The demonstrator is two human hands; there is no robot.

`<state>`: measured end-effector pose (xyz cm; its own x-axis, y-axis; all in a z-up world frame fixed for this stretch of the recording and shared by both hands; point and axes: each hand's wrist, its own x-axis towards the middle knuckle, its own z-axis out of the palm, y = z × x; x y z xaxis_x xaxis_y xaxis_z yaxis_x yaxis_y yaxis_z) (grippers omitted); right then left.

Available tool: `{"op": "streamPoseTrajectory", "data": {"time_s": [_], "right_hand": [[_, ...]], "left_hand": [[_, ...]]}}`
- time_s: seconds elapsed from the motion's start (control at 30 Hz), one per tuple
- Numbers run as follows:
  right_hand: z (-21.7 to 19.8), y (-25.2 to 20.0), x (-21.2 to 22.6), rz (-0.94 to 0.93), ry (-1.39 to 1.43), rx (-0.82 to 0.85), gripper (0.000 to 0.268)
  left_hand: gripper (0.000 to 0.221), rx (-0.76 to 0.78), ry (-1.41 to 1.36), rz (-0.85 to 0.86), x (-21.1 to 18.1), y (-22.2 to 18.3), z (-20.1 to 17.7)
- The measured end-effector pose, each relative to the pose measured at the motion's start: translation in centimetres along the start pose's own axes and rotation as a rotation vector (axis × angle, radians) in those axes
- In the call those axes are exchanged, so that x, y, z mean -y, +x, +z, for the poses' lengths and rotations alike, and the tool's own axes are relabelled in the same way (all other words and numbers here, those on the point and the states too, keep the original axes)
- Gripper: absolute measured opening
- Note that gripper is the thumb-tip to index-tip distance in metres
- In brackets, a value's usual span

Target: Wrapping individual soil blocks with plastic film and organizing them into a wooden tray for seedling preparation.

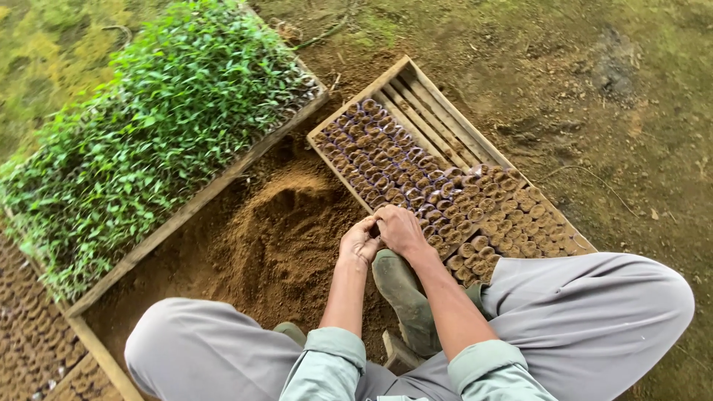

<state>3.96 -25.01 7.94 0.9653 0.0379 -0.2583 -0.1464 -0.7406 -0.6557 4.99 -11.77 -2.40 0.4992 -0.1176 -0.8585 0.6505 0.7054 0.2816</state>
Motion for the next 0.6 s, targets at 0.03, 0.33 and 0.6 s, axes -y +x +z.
{"op": "streamPoseTrajectory", "data": {"time_s": [0.03, 0.33, 0.6], "right_hand": [[-0.5, 0.4, -0.4, 0.01, 0.003, -0.004, 0.016], [-3.5, 2.8, -5.5, 0.216, 0.185, -0.096, 0.015], [-5.7, 3.7, -3.6, 0.299, 0.279, -0.057, 0.017]], "left_hand": [[0.012, 0.0, 0.009, -0.007, 0.0, -0.6, 1.2], [0.03, -0.134, 0.188, -0.016, -0.3, -3.1, 8.2], [0.036, -0.135, 1.22, 0.566, -0.5, -9.6, 10.8]]}}
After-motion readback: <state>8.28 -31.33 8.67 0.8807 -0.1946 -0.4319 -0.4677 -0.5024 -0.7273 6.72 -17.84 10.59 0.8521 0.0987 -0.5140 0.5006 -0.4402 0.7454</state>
